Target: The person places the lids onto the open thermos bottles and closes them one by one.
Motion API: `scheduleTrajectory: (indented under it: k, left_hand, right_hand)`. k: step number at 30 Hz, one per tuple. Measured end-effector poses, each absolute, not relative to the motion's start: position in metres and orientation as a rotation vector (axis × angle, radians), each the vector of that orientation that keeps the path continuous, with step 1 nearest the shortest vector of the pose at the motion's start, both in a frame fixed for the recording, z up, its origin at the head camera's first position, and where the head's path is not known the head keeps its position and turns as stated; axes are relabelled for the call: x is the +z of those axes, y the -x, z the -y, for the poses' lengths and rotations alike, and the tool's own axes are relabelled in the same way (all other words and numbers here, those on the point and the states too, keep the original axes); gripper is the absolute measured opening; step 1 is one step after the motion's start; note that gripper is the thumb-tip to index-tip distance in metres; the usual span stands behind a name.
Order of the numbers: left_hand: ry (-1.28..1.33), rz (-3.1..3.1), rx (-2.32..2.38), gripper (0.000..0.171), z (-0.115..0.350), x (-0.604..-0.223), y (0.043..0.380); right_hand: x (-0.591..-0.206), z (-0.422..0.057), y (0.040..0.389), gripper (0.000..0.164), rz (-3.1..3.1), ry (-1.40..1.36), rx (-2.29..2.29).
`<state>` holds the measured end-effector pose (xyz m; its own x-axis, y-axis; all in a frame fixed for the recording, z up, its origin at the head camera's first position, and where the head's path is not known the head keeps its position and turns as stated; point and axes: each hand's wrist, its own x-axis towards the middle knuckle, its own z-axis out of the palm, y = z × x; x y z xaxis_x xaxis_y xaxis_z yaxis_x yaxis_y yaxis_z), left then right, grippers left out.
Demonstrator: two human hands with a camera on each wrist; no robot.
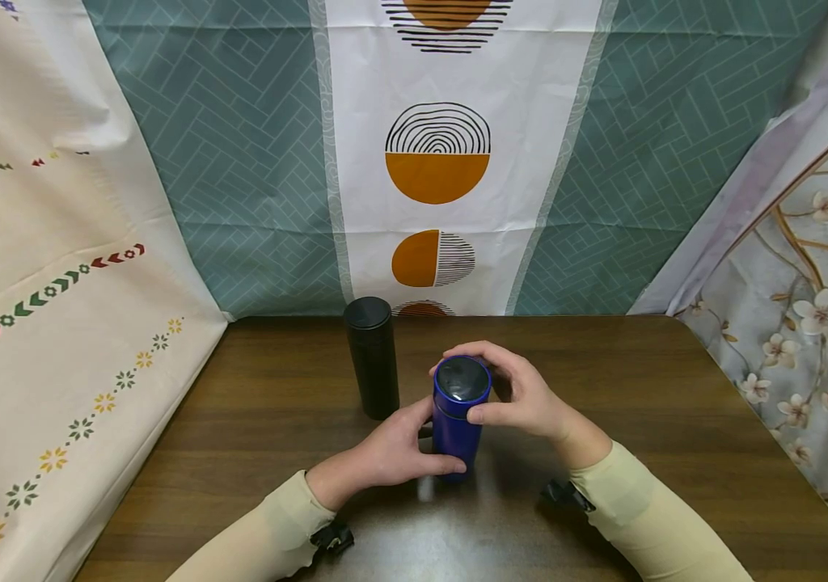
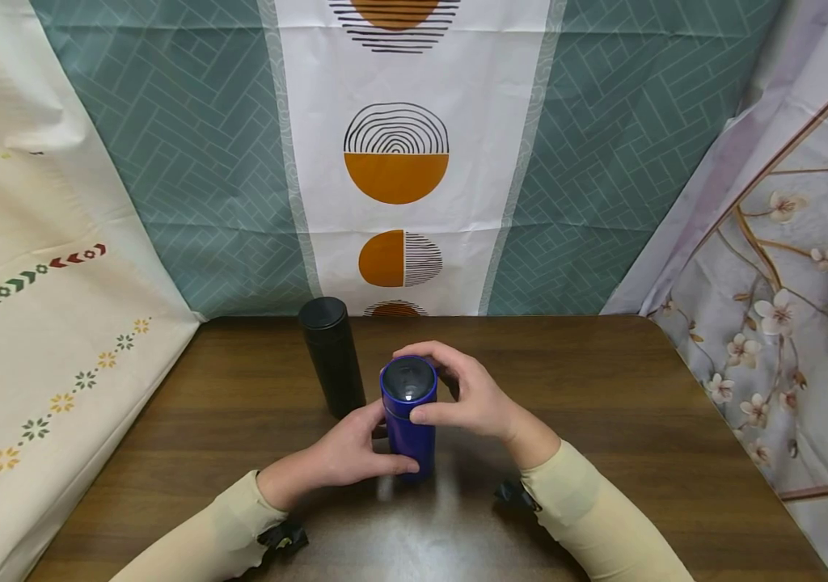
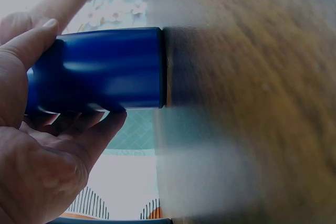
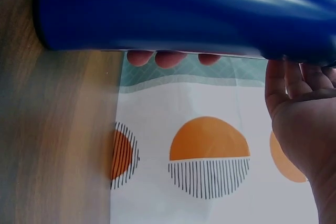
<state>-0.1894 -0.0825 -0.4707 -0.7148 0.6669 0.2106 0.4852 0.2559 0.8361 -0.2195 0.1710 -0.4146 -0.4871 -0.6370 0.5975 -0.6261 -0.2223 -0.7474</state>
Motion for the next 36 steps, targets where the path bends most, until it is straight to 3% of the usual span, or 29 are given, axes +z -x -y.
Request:
scheduleTrajectory:
  k: [26, 36]
  left_hand:
    - [-1.092, -2.347, 1.453, 0.076, 0.0817, -0.4716, 0.1900]
    - [-1.068, -2.356, 1.441, 0.075, 0.0827, -0.4726, 0.1893]
  right_hand:
    - [-0.4133, -0.1723, 0.2150, 0.081, -2.185, 1.376, -1.864]
    - [-0.4149, -0.1733, 0.2175, 0.077, -1.906, 1.548, -1.847]
